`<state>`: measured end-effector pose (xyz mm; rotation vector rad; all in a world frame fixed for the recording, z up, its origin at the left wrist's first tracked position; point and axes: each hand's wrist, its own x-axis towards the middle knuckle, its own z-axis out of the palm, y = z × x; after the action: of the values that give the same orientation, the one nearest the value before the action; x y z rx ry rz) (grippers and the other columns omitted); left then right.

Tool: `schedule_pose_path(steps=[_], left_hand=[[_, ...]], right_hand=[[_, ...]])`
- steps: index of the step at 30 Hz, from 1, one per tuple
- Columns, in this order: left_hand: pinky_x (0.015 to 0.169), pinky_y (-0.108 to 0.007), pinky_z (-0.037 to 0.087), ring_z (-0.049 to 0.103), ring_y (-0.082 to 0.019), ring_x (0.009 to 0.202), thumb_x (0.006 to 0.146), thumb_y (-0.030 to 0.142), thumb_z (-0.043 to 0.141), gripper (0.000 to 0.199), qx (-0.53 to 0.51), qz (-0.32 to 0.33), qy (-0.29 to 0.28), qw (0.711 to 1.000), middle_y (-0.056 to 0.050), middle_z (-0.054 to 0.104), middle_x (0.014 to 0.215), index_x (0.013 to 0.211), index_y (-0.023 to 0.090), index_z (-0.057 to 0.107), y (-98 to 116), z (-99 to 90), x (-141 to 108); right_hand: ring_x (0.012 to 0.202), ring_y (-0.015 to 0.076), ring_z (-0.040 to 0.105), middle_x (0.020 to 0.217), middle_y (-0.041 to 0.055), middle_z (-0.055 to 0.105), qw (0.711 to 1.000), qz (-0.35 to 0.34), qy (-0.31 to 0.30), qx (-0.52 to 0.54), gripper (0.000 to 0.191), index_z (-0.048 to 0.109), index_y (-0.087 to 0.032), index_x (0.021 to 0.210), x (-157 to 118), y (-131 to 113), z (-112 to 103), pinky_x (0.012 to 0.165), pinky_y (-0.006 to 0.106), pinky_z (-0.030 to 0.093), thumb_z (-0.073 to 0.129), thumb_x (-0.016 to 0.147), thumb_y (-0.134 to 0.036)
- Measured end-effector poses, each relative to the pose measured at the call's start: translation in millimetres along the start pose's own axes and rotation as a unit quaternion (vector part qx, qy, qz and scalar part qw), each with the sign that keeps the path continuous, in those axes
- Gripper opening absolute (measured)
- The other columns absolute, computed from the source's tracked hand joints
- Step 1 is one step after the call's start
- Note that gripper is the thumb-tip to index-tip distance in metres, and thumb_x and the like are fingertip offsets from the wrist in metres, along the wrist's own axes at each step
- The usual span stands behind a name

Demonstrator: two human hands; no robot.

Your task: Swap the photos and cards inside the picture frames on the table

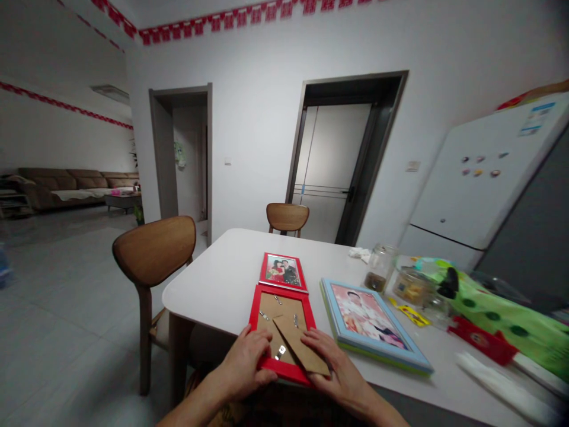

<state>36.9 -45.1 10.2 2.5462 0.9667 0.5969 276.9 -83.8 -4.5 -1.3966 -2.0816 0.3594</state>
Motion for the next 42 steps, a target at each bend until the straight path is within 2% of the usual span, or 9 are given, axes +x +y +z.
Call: schedule_pose_path(steps=[3, 6, 10, 14, 19, 23, 36, 39, 42], left_hand=[[0.098, -0.038, 0.019, 0.042, -0.019, 0.109, 0.064, 0.03, 0.065, 0.026, -0.007, -0.007, 0.003, 1.0, -0.005, 0.051, 0.115, 0.084, 0.019, 0.052, -0.1, -2.7, -1.6], [0.099, -0.037, 0.019, 0.043, -0.019, 0.108, 0.064, 0.029, 0.065, 0.026, -0.009, -0.011, 0.015, 1.0, -0.005, 0.052, 0.114, 0.084, 0.019, 0.052, -0.2, -1.9, -2.2], [0.099, -0.039, 0.019, 0.044, -0.019, 0.108, 0.063, 0.028, 0.066, 0.026, -0.001, -0.016, 0.023, 1.0, -0.005, 0.052, 0.115, 0.083, 0.019, 0.052, -0.4, 1.1, -1.8], [0.099, -0.04, 0.019, 0.043, -0.02, 0.108, 0.063, 0.029, 0.066, 0.029, 0.001, -0.022, 0.025, 0.999, -0.006, 0.052, 0.115, 0.087, 0.019, 0.053, -0.6, 2.6, -1.8], [0.099, -0.043, 0.019, 0.042, -0.022, 0.11, 0.064, 0.032, 0.064, 0.041, 0.005, -0.045, 0.031, 0.998, -0.009, 0.052, 0.116, 0.101, 0.018, 0.051, 0.1, 4.3, -1.3], [0.099, -0.043, 0.02, 0.045, -0.021, 0.107, 0.064, 0.034, 0.065, 0.046, 0.003, -0.058, 0.038, 0.998, -0.008, 0.054, 0.112, 0.104, 0.018, 0.05, 1.2, 5.4, -0.6], [0.098, -0.042, 0.022, 0.047, -0.022, 0.104, 0.064, 0.034, 0.064, 0.052, 0.002, -0.047, 0.039, 0.998, -0.008, 0.056, 0.109, 0.111, 0.018, 0.045, 2.4, 5.4, -2.5], [0.097, -0.041, 0.024, 0.048, -0.022, 0.101, 0.064, 0.033, 0.064, 0.051, 0.0, -0.039, 0.047, 0.998, -0.008, 0.057, 0.105, 0.109, 0.016, 0.046, 1.1, 5.9, -2.9], [0.097, -0.041, 0.025, 0.049, -0.022, 0.101, 0.065, 0.032, 0.064, 0.045, -0.003, -0.032, 0.051, 0.998, -0.007, 0.058, 0.105, 0.105, 0.016, 0.05, 1.0, 6.3, -3.4]], right_hand=[[0.118, 0.0239, 0.033, 0.125, 0.0124, 0.042, 1.0, 0.018, -0.016, -0.017, 0.049, 0.053, -0.018, 0.11, -4.1, -8.2, -0.3, 0.097, 0.043, 0.026, 0.053, 0.067, -0.042], [0.113, 0.0229, 0.039, 0.12, 0.0116, 0.047, 0.998, 0.047, -0.007, -0.043, 0.044, 0.055, -0.018, 0.107, 5.5, -17.3, 0.8, 0.095, 0.04, 0.028, 0.047, 0.072, -0.044], [0.098, 0.02, 0.046, 0.105, 0.012, 0.054, 0.991, 0.064, 0.025, -0.117, 0.036, 0.056, -0.015, 0.105, 34.0, -19.1, 3.7, 0.086, 0.033, 0.034, 0.034, 0.081, -0.031], [0.086, 0.019, 0.046, 0.091, 0.0092, 0.054, 0.976, 0.081, 0.007, -0.202, 0.028, 0.06, -0.018, 0.091, 57.3, -13.5, 5.2, 0.075, 0.028, 0.036, 0.036, 0.077, -0.018], [0.082, 0.0196, 0.045, 0.086, 0.0095, 0.053, 0.973, 0.086, -0.002, -0.215, 0.025, 0.061, -0.017, 0.082, 67.7, -7.6, 5.8, 0.07, 0.028, 0.035, 0.036, 0.077, -0.017], [0.082, 0.0194, 0.046, 0.084, 0.0108, 0.055, 0.975, 0.082, -0.003, -0.205, 0.027, 0.062, -0.014, 0.068, 66.7, -3.3, 4.9, 0.073, 0.028, 0.035, 0.036, 0.075, -0.015], [0.088, 0.0191, 0.048, 0.09, 0.01, 0.056, 0.98, 0.084, 0.027, -0.179, 0.026, 0.063, -0.014, 0.07, 52.3, -2.4, 5.1, 0.081, 0.028, 0.036, 0.037, 0.071, -0.013], [0.095, 0.0202, 0.046, 0.1, 0.0118, 0.054, 0.982, 0.073, 0.042, -0.171, 0.028, 0.063, -0.014, 0.083, 46.8, -12.8, 9.1, 0.085, 0.031, 0.034, 0.037, 0.072, -0.014], [0.098, 0.0193, 0.045, 0.107, 0.0087, 0.052, 0.992, 0.001, 0.02, -0.127, 0.029, 0.061, -0.02, 0.092, 37.5, -36.7, 16.4, 0.086, 0.033, 0.033, 0.038, 0.075, -0.016]])
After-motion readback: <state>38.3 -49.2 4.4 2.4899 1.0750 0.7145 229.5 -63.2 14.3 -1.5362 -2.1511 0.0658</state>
